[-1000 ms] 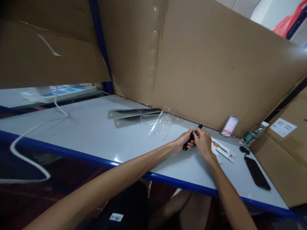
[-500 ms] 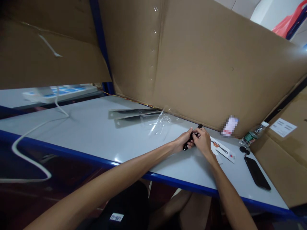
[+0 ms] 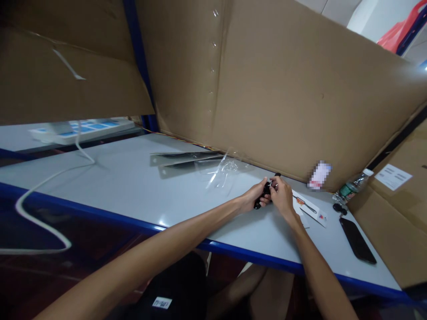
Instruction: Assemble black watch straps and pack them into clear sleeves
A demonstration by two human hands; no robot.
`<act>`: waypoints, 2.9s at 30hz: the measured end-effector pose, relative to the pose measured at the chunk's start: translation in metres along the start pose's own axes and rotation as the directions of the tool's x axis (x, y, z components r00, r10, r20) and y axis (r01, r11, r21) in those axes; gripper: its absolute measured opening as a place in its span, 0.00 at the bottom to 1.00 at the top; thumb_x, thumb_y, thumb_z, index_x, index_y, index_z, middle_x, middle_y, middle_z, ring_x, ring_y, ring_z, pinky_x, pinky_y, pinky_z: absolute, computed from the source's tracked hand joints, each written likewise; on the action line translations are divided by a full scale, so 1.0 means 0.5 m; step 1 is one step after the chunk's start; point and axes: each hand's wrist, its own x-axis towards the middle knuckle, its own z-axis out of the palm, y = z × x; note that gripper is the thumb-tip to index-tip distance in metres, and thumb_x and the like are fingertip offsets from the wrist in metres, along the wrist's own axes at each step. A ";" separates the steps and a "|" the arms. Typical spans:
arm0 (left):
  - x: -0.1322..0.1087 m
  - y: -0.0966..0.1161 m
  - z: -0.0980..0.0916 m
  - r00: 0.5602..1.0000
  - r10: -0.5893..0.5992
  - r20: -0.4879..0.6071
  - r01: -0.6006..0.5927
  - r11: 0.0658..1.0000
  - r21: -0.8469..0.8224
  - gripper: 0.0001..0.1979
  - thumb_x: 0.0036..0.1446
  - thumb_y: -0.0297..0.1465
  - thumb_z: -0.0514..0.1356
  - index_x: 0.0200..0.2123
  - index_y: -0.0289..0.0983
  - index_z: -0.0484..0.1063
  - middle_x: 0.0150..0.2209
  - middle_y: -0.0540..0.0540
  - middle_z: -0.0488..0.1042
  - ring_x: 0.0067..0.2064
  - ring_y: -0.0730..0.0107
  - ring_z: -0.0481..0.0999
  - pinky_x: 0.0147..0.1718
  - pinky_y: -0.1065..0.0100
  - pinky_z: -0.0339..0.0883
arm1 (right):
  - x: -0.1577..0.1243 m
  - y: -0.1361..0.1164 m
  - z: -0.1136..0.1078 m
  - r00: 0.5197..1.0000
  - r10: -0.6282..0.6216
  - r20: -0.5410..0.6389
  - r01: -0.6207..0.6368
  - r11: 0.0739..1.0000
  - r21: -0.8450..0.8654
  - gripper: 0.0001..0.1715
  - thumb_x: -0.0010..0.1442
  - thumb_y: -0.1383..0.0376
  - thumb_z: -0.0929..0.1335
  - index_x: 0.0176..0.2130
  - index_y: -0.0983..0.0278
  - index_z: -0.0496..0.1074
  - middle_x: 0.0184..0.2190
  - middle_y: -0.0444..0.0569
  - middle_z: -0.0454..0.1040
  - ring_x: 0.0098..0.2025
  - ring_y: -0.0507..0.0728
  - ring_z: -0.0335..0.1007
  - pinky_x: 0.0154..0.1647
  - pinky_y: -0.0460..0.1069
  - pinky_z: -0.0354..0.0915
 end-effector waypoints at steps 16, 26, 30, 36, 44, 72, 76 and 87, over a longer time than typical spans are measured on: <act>0.011 -0.003 -0.006 1.000 0.025 0.014 -0.025 1.000 -0.003 0.26 0.66 0.56 0.48 0.30 0.39 0.59 0.20 0.57 0.54 0.17 0.83 0.49 0.16 0.78 0.41 | -0.001 0.001 0.003 1.000 -0.021 0.000 0.021 1.000 0.012 0.09 0.60 0.66 0.63 0.37 0.61 0.72 0.36 0.51 0.76 0.37 0.59 0.71 0.40 0.52 0.63; 0.003 0.002 0.000 0.999 0.024 -0.023 -0.024 0.999 0.031 0.22 0.68 0.51 0.49 0.32 0.39 0.60 0.20 0.57 0.54 0.16 0.82 0.49 0.16 0.78 0.41 | -0.001 -0.006 -0.002 0.998 -0.055 -0.002 0.055 0.998 -0.011 0.09 0.60 0.65 0.62 0.36 0.61 0.72 0.36 0.51 0.74 0.36 0.59 0.70 0.39 0.52 0.63; 0.007 -0.004 -0.003 0.999 0.050 -0.014 -0.049 0.996 0.068 0.22 0.67 0.51 0.50 0.32 0.39 0.60 0.20 0.57 0.55 0.16 0.82 0.49 0.16 0.78 0.42 | 0.001 -0.002 -0.001 1.000 -0.019 -0.013 0.019 1.000 0.022 0.08 0.61 0.64 0.64 0.38 0.61 0.72 0.34 0.50 0.76 0.35 0.59 0.71 0.39 0.52 0.63; 0.002 -0.004 0.000 0.997 0.069 -0.024 -0.066 0.992 0.104 0.20 0.71 0.46 0.46 0.33 0.39 0.61 0.20 0.57 0.55 0.16 0.82 0.49 0.16 0.78 0.42 | 0.001 -0.002 -0.001 1.000 -0.021 -0.019 0.021 1.000 0.013 0.08 0.61 0.63 0.63 0.36 0.61 0.72 0.34 0.50 0.75 0.34 0.59 0.70 0.38 0.52 0.63; 0.003 -0.007 0.000 0.993 0.114 -0.043 -0.107 0.983 0.147 0.19 0.72 0.44 0.45 0.34 0.38 0.63 0.19 0.56 0.56 0.15 0.81 0.50 0.16 0.78 0.43 | 0.000 -0.002 0.001 0.999 -0.020 -0.026 0.021 1.000 0.005 0.07 0.58 0.64 0.63 0.34 0.60 0.70 0.32 0.49 0.74 0.33 0.58 0.69 0.37 0.51 0.62; -0.020 0.004 -0.022 0.860 0.499 0.105 0.057 -0.299 0.952 0.18 0.63 0.24 0.53 0.55 0.32 0.69 0.45 0.31 0.79 0.49 0.49 0.80 0.44 0.59 0.70 | 0.000 0.033 0.016 0.983 0.095 0.158 -0.063 0.979 -0.194 0.10 0.56 0.74 0.65 0.34 0.62 0.74 0.35 0.49 0.80 0.39 0.57 0.74 0.40 0.48 0.61; -0.014 -0.003 -0.027 0.859 0.488 0.152 0.059 -0.390 0.919 0.17 0.63 0.23 0.51 0.53 0.31 0.71 0.44 0.31 0.79 0.48 0.50 0.81 0.44 0.59 0.70 | -0.002 0.036 0.017 0.977 0.127 0.172 -0.086 0.970 -0.226 0.08 0.56 0.74 0.67 0.33 0.62 0.75 0.32 0.48 0.80 0.35 0.56 0.73 0.37 0.47 0.60; -0.008 -0.001 -0.028 0.880 0.428 0.205 0.039 -0.496 0.867 0.15 0.64 0.21 0.51 0.41 0.31 0.79 0.41 0.32 0.80 0.47 0.52 0.81 0.42 0.59 0.72 | -0.003 0.032 0.018 0.980 0.129 0.151 -0.077 0.947 -0.312 0.12 0.57 0.75 0.67 0.40 0.63 0.73 0.37 0.48 0.78 0.39 0.56 0.72 0.40 0.47 0.59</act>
